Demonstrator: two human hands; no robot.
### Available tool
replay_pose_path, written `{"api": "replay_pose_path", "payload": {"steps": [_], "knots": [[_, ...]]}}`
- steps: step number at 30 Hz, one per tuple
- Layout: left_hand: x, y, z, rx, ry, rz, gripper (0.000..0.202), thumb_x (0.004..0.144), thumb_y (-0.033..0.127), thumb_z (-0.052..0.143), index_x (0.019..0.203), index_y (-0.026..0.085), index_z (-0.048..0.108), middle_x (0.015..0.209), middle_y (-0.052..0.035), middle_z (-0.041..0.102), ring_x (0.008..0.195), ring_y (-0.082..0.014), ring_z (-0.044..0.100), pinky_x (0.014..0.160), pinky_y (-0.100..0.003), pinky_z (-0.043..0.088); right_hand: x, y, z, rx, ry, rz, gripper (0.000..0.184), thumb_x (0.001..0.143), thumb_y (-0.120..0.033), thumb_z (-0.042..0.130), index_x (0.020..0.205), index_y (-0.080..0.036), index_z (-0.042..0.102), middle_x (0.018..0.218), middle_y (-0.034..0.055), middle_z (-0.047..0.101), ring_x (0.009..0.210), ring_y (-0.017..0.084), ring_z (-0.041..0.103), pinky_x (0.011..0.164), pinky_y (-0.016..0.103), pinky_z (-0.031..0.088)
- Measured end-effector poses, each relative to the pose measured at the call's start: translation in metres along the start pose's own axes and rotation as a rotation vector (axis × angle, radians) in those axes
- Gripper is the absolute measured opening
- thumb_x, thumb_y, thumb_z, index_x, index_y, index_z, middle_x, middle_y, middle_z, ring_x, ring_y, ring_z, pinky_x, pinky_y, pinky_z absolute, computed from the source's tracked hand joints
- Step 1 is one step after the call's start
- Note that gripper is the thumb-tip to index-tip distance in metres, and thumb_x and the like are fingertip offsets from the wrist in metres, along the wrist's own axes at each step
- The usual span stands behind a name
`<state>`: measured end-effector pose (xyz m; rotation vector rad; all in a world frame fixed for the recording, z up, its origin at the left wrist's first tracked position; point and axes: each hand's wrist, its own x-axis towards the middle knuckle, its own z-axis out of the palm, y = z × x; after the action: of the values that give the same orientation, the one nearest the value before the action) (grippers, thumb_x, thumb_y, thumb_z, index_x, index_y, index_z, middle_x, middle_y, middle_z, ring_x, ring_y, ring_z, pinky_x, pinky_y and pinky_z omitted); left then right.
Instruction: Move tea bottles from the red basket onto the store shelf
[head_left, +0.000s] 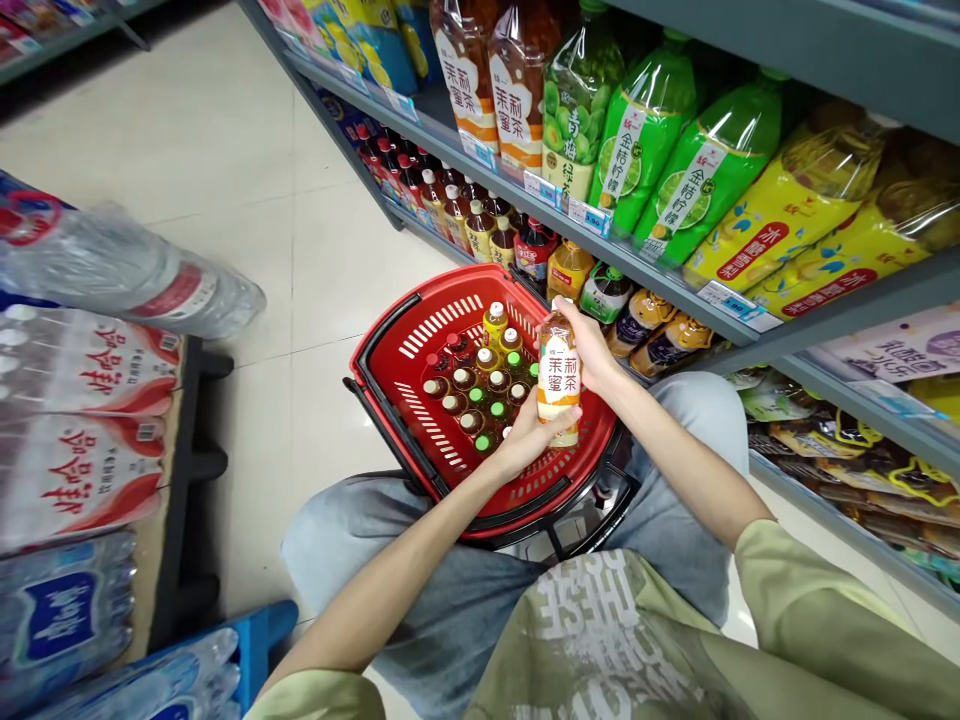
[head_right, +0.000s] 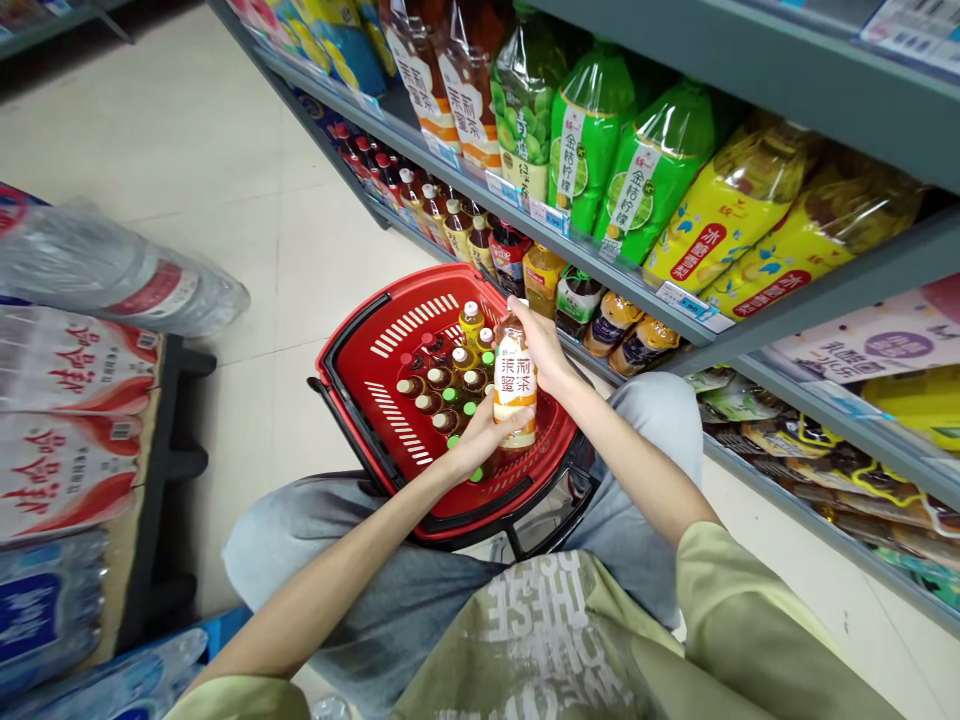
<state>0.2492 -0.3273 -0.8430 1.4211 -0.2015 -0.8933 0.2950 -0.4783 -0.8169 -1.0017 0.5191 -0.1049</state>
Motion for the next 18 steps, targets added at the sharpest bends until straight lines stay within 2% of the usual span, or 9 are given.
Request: {"api": "replay_pose_path", "payload": {"steps": [6,10,14,18], "knots": [[0.0047,0.0037,0.0036,0.021,0.018,-0.054,0.068,0.065,0.032,0.089,0.122,0.018,0.054,0.112,-0.0086,0.07,0.101,-0.0221,0.064,0.095,-0.041,0.052,0.0007,-0.0009,-0.0025,-0.009,0.014,-0.002,0.047,0.077,-0.065,0.074,0.072,-0.02,0.062,0.059,0.0007,0.064,0.05,0.015,0.06,0.047,0.027,0.049],[0.0077,0.0001,0.0016,0.058,0.001,-0.046,0.078,0.054,0.022,0.094,0.119,0.017,0.052,0.107,-0.0067,0.069,0.092,-0.0196,0.064,0.09,-0.039,0.053,0.0,-0.0015,-0.0025,-0.011,0.03,-0.006,0.046,0.078,-0.065,0.073,0.07,-0.021,0.06,0.058,-0.0002,0.063,0.05,0.015,0.059,0.048,0.027,0.05],[0.0085,-0.0017,0.0,0.051,-0.026,-0.042,0.082,0.056,0.023,0.093,0.124,0.016,0.048,0.112,-0.0086,0.067,0.095,-0.0197,0.064,0.093,-0.04,0.052,-0.0011,-0.0025,-0.0016,-0.009,0.035,0.008,0.046,0.077,-0.065,0.074,0.071,-0.021,0.061,0.06,-0.0002,0.064,0.052,0.015,0.061,0.05,0.027,0.051],[0.0082,-0.0005,0.0013,0.073,0.025,-0.021,0.076,0.057,0.026,0.093,0.119,0.016,0.05,0.114,-0.0091,0.067,0.101,-0.0219,0.064,0.097,-0.041,0.052,-0.0012,-0.0024,-0.0014,-0.019,0.038,0.004,0.048,0.077,-0.067,0.072,0.071,-0.021,0.061,0.06,-0.0005,0.064,0.052,0.015,0.06,0.05,0.027,0.051]]}}
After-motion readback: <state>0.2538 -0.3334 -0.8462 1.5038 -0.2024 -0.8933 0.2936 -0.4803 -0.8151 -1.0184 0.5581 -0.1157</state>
